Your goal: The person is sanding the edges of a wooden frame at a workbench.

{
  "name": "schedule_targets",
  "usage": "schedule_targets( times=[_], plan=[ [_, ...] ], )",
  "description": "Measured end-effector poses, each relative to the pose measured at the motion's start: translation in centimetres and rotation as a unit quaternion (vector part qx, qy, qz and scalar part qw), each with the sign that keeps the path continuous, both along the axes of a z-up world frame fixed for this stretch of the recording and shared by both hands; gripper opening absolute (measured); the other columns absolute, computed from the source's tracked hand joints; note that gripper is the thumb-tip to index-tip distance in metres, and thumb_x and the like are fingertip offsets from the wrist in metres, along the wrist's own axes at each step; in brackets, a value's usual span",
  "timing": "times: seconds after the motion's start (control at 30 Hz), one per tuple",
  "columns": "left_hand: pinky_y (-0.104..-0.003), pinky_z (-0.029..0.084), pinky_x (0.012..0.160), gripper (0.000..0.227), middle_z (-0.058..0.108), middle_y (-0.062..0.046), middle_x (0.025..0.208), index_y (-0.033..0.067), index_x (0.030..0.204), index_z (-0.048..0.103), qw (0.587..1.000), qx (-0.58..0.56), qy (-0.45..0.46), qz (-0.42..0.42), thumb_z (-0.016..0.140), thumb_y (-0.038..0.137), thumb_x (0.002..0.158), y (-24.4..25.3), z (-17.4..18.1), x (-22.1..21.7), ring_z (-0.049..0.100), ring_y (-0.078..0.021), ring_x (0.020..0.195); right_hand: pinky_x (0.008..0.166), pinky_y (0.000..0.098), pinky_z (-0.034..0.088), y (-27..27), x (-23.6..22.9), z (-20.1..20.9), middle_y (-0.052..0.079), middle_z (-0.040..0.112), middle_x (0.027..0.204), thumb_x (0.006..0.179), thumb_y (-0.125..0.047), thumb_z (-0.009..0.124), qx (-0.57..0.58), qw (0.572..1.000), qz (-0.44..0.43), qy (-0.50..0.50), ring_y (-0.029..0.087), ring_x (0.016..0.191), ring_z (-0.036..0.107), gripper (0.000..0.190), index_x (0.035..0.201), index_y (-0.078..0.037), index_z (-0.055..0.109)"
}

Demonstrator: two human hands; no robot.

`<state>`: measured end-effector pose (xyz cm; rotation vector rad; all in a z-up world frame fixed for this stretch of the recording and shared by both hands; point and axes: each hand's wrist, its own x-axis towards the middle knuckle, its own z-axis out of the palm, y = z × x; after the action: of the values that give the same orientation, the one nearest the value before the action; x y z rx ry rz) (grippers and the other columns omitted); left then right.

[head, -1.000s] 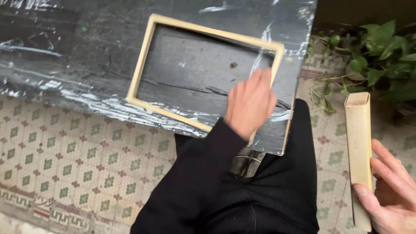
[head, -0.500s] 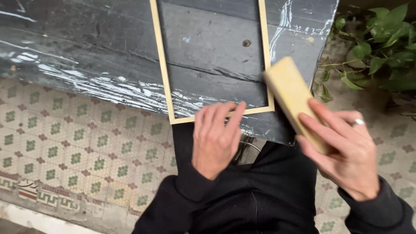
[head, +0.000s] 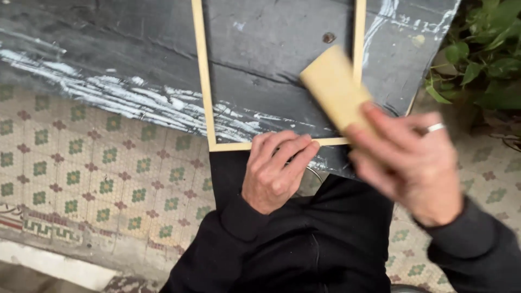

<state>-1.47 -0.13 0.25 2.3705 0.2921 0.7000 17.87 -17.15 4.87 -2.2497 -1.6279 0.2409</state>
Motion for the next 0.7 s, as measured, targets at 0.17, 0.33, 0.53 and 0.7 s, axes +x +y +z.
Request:
schedule_targets(
  times=[0.17,0.33,0.53,0.7],
  plan=[
    [-0.041,0.05,0.093,0.027,0.07,-0.005,0.115,0.0036,0.112,0.075,0.999,0.014,-0.007,0.039,0.079,0.0,0.086,-0.1,-0.6,0.5,0.066,-0.0237,0.107,0.081,0.0318,0.048,-0.3,1.1,-0.9,0.005,0.067,0.138,0.066,-0.023,0.087,0.012,0.998,0.055,0.039,0.022,0.094,0.06,0.056,0.121,-0.02,0.077],
    [-0.042,0.049,0.093,0.026,0.07,-0.006,0.114,0.0024,0.112,0.075,0.999,0.025,0.0,0.024,0.079,0.001,0.086,-0.3,-0.5,0.7,0.066,-0.0246,0.107,0.086,0.0348,0.048,0.7,0.1,0.5,0.004,0.067,0.139,0.075,-0.017,0.086,0.025,0.998,0.036,0.038,0.024,0.1,0.061,0.052,0.125,-0.015,0.074],
    [-0.043,0.049,0.094,0.027,0.07,-0.006,0.115,0.0027,0.112,0.075,0.999,0.023,-0.004,0.025,0.079,0.001,0.085,-0.3,-0.4,0.5,0.066,-0.0249,0.107,0.084,0.0365,0.047,0.7,0.5,0.0,0.006,0.066,0.14,0.075,-0.017,0.086,0.021,0.998,0.04,0.035,0.022,0.101,0.062,0.05,0.123,-0.016,0.075],
    [-0.042,0.05,0.095,0.027,0.071,-0.006,0.115,0.0034,0.112,0.075,0.998,0.049,0.011,0.046,0.078,0.0,0.085,0.1,-0.4,0.4,0.066,-0.0249,0.108,0.082,0.0337,0.05,0.4,1.1,-0.3,0.003,0.068,0.136,0.063,-0.018,0.084,0.015,0.994,0.082,0.072,0.021,0.098,0.064,0.056,0.119,-0.019,0.077]
  ],
)
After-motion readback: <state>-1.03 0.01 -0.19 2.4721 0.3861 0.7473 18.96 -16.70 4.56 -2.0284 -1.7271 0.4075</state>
